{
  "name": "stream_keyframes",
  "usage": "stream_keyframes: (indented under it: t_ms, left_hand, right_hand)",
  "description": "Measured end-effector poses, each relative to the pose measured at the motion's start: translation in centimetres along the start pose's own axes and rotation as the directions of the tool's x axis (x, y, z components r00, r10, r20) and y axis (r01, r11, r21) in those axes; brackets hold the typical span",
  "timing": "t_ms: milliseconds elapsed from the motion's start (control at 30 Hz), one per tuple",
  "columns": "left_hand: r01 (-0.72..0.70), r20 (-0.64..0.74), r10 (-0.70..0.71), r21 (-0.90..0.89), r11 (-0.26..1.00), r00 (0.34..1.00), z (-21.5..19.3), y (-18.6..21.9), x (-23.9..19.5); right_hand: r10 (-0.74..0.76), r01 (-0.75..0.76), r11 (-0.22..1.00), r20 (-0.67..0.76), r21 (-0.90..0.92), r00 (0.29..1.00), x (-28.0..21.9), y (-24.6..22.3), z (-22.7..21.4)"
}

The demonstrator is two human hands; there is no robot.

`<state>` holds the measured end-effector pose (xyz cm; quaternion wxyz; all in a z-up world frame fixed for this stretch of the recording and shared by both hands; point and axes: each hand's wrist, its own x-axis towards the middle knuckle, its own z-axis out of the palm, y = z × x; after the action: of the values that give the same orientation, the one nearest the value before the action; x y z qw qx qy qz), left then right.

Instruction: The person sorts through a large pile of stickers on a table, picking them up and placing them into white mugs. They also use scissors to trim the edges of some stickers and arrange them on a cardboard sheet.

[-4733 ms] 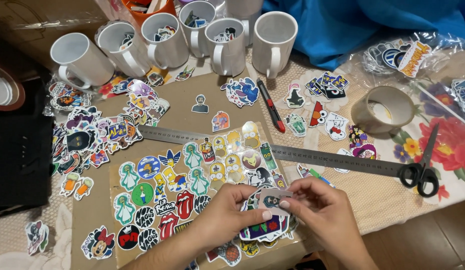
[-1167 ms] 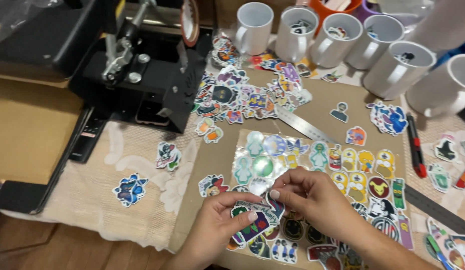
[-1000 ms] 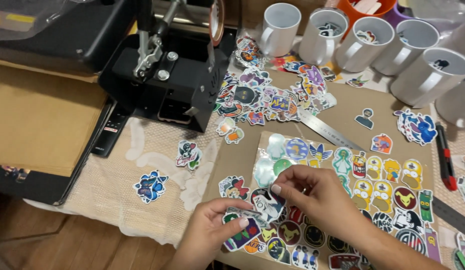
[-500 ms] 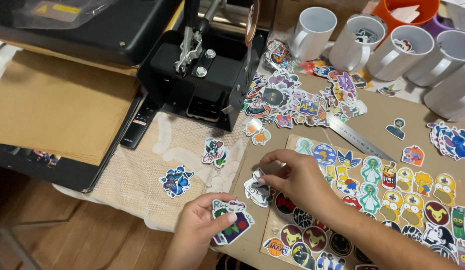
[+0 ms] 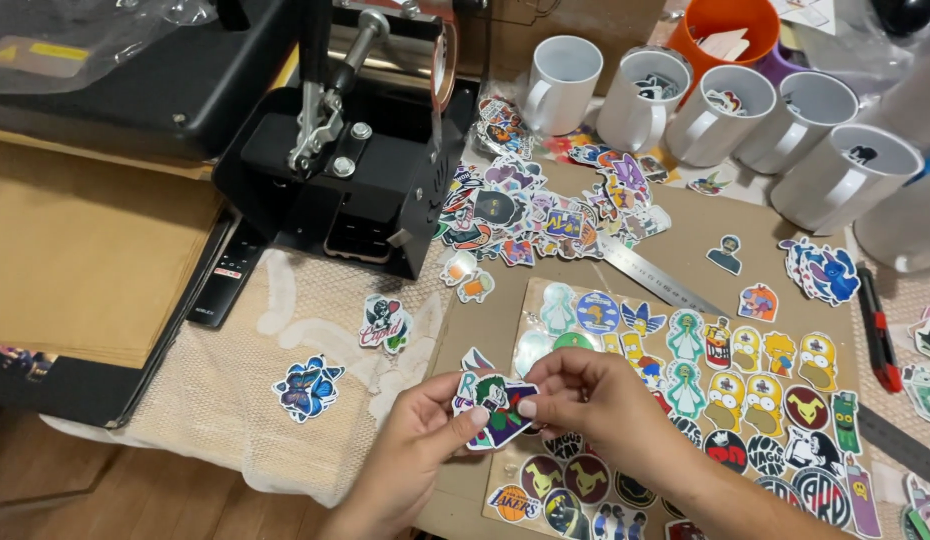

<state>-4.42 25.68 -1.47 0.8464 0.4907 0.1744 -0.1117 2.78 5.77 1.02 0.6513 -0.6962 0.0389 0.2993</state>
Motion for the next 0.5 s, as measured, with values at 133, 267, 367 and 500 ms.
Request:
stream_keyframes:
  t_ms: [133, 267, 367, 500]
  left_hand:
    - [0.012, 0.071, -0.012, -0.002, 1.000, 0.997, 0.6, 0.2, -0.1]
    - [0.061, -0.003, -0.061, 0.071, 0.996, 0.998, 1.6, 1.1, -0.5]
    - [0.129, -0.126, -0.125, 0.028, 0.991, 0.984, 2.0, 1.3, -0.3]
    - [0.116, -0.104, -0.112, 0.037, 0.992, 0.988, 0.3, -0.8, 0.9]
  right_hand:
    - [0.069, -0.081, 0.984, 0.077, 0.160, 0.995, -0.4, 0.1, -1.5]
    - [0.103, -0.106, 0.972, 0.028, 0.210, 0.994, -1.1, 0.7, -3.8]
    - [0.068, -0.053, 0.976, -0.062, 0.211, 0.996, -3.3, 0.9, -6.0]
    - [-0.016, 0.076, 0.978, -0.295, 0.193, 0.955, -7.5, 4.6, -12.0]
